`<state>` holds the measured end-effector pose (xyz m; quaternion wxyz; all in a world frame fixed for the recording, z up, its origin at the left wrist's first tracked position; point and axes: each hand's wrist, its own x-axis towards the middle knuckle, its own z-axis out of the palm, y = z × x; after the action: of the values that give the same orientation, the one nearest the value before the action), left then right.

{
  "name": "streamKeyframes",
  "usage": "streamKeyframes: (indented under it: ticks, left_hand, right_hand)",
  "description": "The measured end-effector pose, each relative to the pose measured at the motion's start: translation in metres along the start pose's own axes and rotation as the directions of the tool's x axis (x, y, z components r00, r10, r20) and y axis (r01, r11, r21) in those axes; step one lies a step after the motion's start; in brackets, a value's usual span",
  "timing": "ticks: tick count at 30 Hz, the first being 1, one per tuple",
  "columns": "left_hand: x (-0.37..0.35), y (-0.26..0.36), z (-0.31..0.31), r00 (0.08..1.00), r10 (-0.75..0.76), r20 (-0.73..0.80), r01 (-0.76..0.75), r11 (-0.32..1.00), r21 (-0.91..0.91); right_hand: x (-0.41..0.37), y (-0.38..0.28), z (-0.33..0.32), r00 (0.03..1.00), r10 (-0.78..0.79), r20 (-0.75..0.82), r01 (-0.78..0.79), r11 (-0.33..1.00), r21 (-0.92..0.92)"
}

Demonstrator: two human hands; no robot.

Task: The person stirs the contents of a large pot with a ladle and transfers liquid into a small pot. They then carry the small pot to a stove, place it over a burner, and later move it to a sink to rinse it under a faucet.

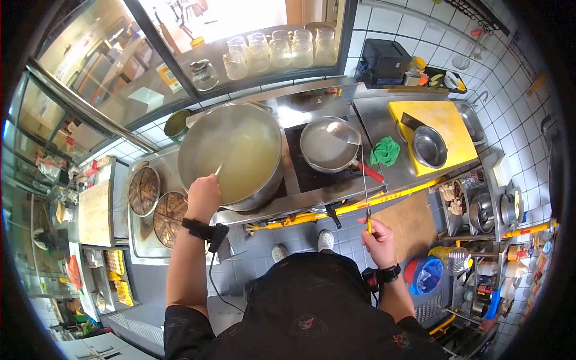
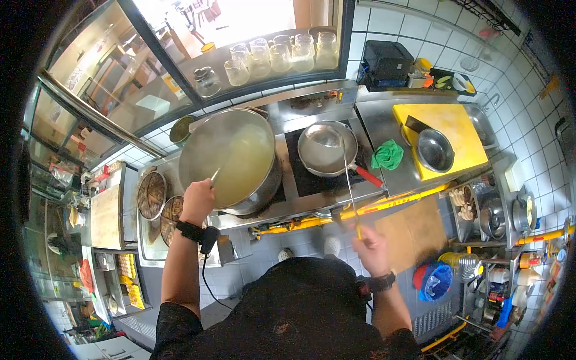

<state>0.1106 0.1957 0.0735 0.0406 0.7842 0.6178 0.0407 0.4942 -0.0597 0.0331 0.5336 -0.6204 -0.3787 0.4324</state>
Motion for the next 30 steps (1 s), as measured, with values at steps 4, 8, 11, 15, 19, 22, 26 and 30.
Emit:
streamKeyframes:
  ticks: [4,8,11,15,19,22,26,30]
  left_hand:
    - [-0.008,0.017,-0.019,0.996,0.082,0.038,-0.079,0.994,-0.077]
    - [-0.021,0.021,-0.038,0.969,0.234,0.074,-0.221,0.964,-0.147]
    - [-0.031,0.019,-0.062,0.955,0.26,0.142,-0.229,0.952,-0.203]
    - [-0.039,0.007,-0.1,0.928,0.284,0.241,-0.217,0.938,-0.271]
    - [-0.039,-0.019,-0.131,0.919,0.197,0.343,-0.134,0.971,-0.199]
    - [-0.041,-0.016,-0.152,0.935,0.092,0.342,-0.084,0.996,-0.037]
    - [-0.03,-0.027,-0.136,0.966,0.123,0.226,-0.188,0.937,0.295]
    - [-0.008,-0.035,-0.104,0.988,0.101,0.116,-0.135,0.932,0.337]
  right_hand:
    - [0.003,0.002,-0.005,0.996,0.059,0.064,-0.059,0.998,0.006]
    - [0.008,0.002,0.0,0.997,0.019,0.074,-0.02,1.0,0.016]
    - [0.01,0.002,0.002,0.997,0.043,0.068,-0.045,0.999,0.028]
    - [0.015,0.004,0.003,0.994,0.053,0.1,-0.058,0.997,0.049]
    - [0.019,0.001,0.006,0.995,0.041,0.095,-0.048,0.996,0.079]
    - [0.022,0.002,0.005,0.993,0.059,0.099,-0.059,0.998,0.003]
    - [0.022,-0.004,0.006,0.994,0.058,0.094,-0.056,0.998,-0.018]
    - [0.019,-0.006,0.009,0.997,0.054,0.057,-0.056,0.998,0.021]
